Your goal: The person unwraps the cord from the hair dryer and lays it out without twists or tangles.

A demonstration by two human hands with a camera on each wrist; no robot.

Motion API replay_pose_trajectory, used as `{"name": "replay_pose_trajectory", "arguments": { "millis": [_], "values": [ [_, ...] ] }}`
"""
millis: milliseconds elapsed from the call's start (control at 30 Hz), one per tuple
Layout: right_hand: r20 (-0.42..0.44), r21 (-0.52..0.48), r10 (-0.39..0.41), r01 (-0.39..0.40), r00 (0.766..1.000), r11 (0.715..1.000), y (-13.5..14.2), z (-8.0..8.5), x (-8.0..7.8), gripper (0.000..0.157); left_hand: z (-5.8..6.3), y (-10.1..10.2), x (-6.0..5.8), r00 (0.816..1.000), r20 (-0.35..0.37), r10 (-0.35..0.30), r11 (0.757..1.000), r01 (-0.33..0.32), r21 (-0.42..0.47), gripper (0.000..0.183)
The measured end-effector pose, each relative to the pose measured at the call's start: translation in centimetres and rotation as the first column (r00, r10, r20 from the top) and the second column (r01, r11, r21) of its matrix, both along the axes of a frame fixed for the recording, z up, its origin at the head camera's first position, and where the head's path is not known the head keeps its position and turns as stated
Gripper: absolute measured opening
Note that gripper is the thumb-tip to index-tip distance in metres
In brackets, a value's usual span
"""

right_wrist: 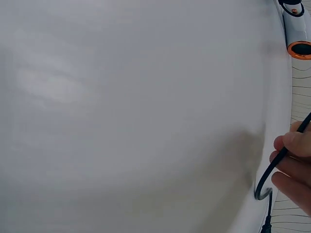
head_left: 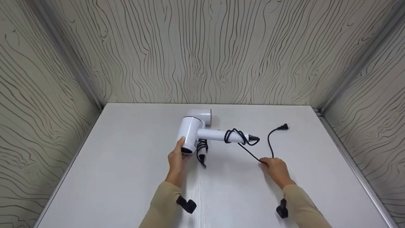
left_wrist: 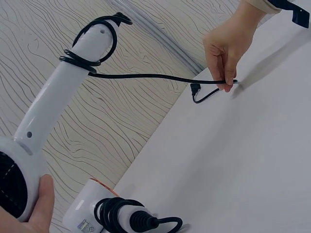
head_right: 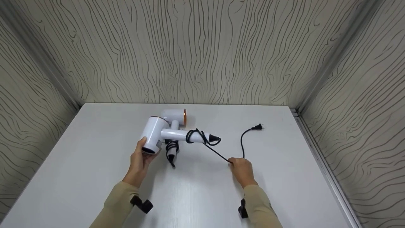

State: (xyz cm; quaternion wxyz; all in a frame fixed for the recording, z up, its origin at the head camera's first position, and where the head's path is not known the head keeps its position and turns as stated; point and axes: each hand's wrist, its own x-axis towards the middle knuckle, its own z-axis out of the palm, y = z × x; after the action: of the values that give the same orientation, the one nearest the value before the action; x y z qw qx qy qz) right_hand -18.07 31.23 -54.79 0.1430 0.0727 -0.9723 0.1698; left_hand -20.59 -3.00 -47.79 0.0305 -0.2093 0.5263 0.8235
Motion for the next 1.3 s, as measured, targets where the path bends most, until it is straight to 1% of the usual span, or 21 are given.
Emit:
{"name": "replay_pose_trajectory", "arguments": {
  "millis": [167,300,400,500,600,700,933,1100,1300],
  "values": [
    [0.070,0.004,0.001,-0.001,0.998,1.000,-0.1,0.2,-0.1,0.012,0.1,0.0,0.0,1.000,0.005,0.014,1.000,-0.014,0.002,0.070],
    [0.114,-0.012,0.000,0.002,0.994,1.000,-0.3,0.5,-0.3,0.012,0.2,-0.1,0.0,1.000,0.011,0.005,1.000,-0.005,-0.004,0.070],
    [0.136,-0.044,0.007,-0.001,0.991,0.999,-0.4,0.7,-0.5,0.012,0.2,-0.1,0.0,1.000,0.009,-0.001,1.000,0.001,-0.001,0.072],
    [0.166,-0.069,0.008,0.003,0.986,0.998,-0.6,0.9,-0.6,0.014,0.1,-0.2,-0.1,1.000,0.004,-0.010,1.000,0.010,0.003,0.074],
    [0.185,-0.073,0.006,0.008,0.983,0.997,-0.7,0.9,-0.6,0.017,0.1,-0.2,-0.1,1.000,-0.003,-0.016,1.000,0.016,0.004,0.073],
    [0.193,-0.076,0.005,0.010,0.981,0.997,-0.7,1.0,-0.5,0.020,0.0,-0.2,-0.1,1.000,-0.001,-0.013,1.000,0.013,0.003,0.073],
    [0.160,-0.087,0.019,-0.005,0.987,0.996,-1.0,1.1,-0.5,0.018,0.1,-0.3,0.0,1.000,-0.003,-0.021,0.999,0.021,-0.032,0.073],
    [0.150,-0.096,0.024,-0.009,0.988,0.995,-1.3,1.3,-0.5,0.018,0.1,-0.2,-0.1,1.000,0.003,0.003,1.000,-0.003,-0.018,0.071],
    [0.131,-0.101,0.038,-0.025,0.991,0.995,-1.9,1.8,-0.7,0.019,0.0,-0.2,-0.1,1.000,-0.004,-0.002,1.000,0.002,-0.019,0.072]
  ]
}}
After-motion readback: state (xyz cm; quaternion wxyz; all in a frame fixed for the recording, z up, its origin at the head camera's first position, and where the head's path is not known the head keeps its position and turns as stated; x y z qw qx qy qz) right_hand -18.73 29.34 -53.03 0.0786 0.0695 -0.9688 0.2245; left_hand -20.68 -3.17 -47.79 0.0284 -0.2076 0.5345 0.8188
